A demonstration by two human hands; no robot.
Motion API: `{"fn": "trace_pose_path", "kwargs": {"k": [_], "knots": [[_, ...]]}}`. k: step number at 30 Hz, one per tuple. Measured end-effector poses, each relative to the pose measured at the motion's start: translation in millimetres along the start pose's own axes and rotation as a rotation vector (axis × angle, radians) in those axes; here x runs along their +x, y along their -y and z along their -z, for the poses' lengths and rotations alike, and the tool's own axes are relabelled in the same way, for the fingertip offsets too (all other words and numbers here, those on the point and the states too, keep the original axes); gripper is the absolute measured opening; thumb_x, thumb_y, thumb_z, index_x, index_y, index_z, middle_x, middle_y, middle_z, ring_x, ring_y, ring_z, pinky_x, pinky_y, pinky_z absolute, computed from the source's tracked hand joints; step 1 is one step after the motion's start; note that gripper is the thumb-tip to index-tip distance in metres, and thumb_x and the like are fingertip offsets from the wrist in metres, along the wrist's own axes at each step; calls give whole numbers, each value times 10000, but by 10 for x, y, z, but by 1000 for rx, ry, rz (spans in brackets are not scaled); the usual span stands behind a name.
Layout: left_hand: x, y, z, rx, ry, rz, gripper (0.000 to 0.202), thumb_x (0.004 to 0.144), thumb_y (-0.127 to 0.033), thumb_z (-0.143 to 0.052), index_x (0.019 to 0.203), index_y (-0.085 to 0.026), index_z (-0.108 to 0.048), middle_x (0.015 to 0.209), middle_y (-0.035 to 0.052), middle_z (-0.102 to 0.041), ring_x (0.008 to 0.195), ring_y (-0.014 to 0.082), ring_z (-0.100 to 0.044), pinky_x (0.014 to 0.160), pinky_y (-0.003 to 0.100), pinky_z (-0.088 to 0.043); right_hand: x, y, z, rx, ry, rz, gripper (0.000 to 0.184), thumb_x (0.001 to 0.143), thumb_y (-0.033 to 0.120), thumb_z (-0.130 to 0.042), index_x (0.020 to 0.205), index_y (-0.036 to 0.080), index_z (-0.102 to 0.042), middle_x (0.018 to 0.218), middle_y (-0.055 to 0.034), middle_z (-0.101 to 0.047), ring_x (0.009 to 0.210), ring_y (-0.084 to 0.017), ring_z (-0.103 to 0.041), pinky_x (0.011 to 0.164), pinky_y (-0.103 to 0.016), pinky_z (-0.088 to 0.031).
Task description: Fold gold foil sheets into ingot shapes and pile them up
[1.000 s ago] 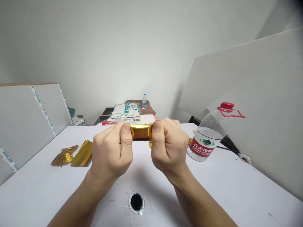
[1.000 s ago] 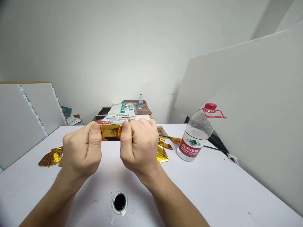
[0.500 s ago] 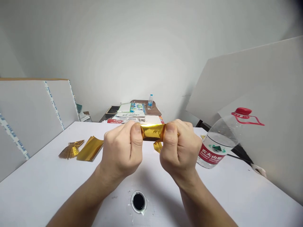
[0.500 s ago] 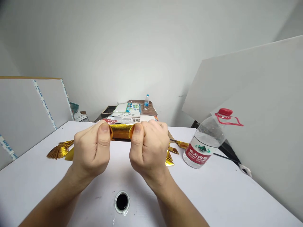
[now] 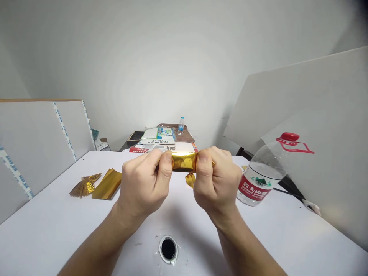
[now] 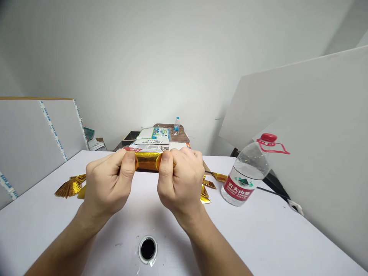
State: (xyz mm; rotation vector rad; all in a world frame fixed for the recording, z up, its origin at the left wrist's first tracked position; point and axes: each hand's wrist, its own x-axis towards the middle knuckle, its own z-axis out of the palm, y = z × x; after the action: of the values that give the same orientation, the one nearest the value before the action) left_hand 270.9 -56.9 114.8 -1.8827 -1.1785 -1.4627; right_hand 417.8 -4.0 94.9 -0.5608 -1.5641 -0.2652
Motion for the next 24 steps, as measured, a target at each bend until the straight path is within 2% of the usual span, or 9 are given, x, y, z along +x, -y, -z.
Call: {"fn": "trace_pose_path", "kwargs": {"k": [4,11,17,24], "knots": [[19,17,5,16,-28,7,450,1041,-233,-505,619,-169,-362,516,-64,-321,479,48,-280,486,226,-251,-2,-30,-1,-5,38,-12,438,1053,219,-452,631,157,-351,558,25,-372,573,-91,-340,665,-299,-252],[13,-1,9,51,-10,-26,378,1037,-180,-456,664,-178,-400,536,-57,-391,490,58,-346,514,229,-282,9,-28,-7,-43,66,25,399,1045,163,-421,655,163,-336,577,20,-393,585,-101,-337,675,-305,-254],[-4,5,-20,117,-2,-40,354,1048,-186,-437,694,-182,-444,553,-52,-438,503,71,-380,524,245,-292,29,-37,6,-106,55,97,379,1034,144,-412,661,168,-348,576,21,-384,590,-110,-327,677,-313,-246],[1,12,-17,103,9,-10,366,1047,-190,-442,681,-181,-432,543,-56,-421,496,67,-369,515,239,-291,34,-35,6,-154,22,94,389,1030,138,-416,650,169,-342,566,26,-355,585,-109,-314,680,-313,-250]]}}
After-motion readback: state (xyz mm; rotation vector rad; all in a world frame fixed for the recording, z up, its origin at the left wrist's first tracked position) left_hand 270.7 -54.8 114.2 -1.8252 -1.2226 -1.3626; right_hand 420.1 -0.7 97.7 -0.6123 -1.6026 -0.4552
